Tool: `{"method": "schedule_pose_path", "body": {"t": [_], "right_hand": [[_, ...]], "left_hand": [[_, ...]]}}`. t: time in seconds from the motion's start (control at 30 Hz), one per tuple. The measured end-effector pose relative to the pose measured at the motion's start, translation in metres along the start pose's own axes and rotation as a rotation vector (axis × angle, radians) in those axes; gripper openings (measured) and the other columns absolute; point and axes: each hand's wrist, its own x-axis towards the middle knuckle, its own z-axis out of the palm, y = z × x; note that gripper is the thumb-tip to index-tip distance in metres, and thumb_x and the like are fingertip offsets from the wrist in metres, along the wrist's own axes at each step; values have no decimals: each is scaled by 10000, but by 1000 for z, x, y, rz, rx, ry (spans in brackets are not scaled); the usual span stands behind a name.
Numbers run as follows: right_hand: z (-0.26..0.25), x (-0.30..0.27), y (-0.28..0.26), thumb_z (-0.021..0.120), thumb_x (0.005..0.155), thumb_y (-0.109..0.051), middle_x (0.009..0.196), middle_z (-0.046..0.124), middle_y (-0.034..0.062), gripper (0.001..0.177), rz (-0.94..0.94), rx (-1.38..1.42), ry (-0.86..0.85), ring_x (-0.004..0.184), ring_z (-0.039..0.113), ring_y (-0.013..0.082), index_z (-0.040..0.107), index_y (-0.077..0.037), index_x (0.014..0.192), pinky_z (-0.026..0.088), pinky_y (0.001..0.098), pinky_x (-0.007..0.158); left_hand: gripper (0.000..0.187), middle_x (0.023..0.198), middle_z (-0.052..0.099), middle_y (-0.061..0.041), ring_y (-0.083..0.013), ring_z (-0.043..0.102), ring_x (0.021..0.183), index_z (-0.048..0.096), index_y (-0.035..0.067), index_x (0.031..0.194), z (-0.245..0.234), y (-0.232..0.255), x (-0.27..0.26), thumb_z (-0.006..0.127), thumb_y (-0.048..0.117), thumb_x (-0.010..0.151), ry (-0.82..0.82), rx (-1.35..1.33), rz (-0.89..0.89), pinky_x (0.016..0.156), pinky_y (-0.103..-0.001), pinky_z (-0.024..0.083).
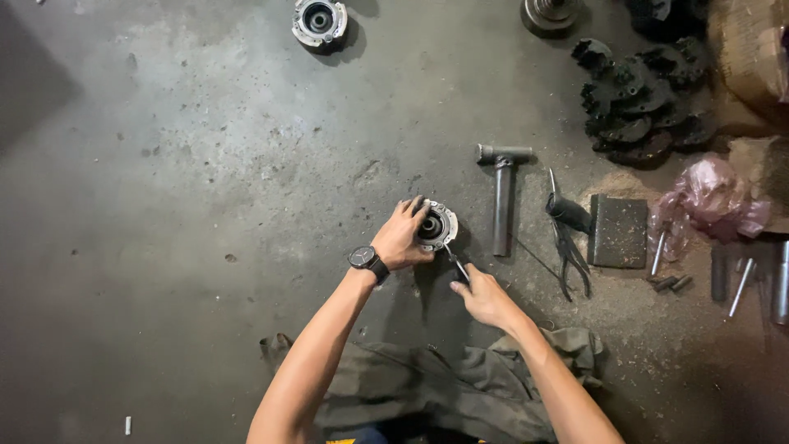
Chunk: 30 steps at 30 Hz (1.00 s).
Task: The person grinds a metal ring on a bench grinder, then walks to a work area on the floor. They wipe the ring with a cloth and use pliers to remove a small metal clip from a circular mechanical assembly.
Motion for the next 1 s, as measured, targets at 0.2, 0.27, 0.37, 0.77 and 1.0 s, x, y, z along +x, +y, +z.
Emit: {"method": "schedule_pose_path", "body": {"t": [0.2,0.27,0.37,0.77,1.0], "right_hand": [[19,-3,2,617,988,-209,835,626,325,242,78,46,144,891,603,524,592,27,1032,478,527,698],[23,-3,1,603,999,-197,838,627,326,226,88,48,159,899,597,529,594,25,1035,473,530,692],[31,-2,4,588,987,-176,876,658,307,205,66,104,197,934,632,501,590,23,1037,497,509,699],[31,0,5,604,1008,-188,893,651,325,227,129,55,215,972,616,507,610,37,1038,515,498,709],[29,-3,-2,609,984,-199,841,645,312,225,93,68,237,909,623,511,613,21,1035,498,511,675]], "left_hand": [[1024,1523,402,-307,-469,371,1406,467,-45,1438,-7,5,-12,893,355,597,105,26,66,1159,-571,295],[1005,1506,418,-314,-472,374,1399,480,-41,1435,-10,-1,-26,901,366,619,178,41,102,1141,-607,268],[715,1344,537,-269,-429,479,1282,580,22,1350,-7,-35,-55,829,320,749,424,27,-68,1058,-570,366],[213,1053,654,-154,-372,572,1066,709,100,1048,9,-64,-70,718,220,872,580,250,-402,897,-532,427],[207,1056,646,-184,-390,579,1070,710,63,1000,18,-71,-54,711,211,856,488,198,-571,883,-544,430]]}}
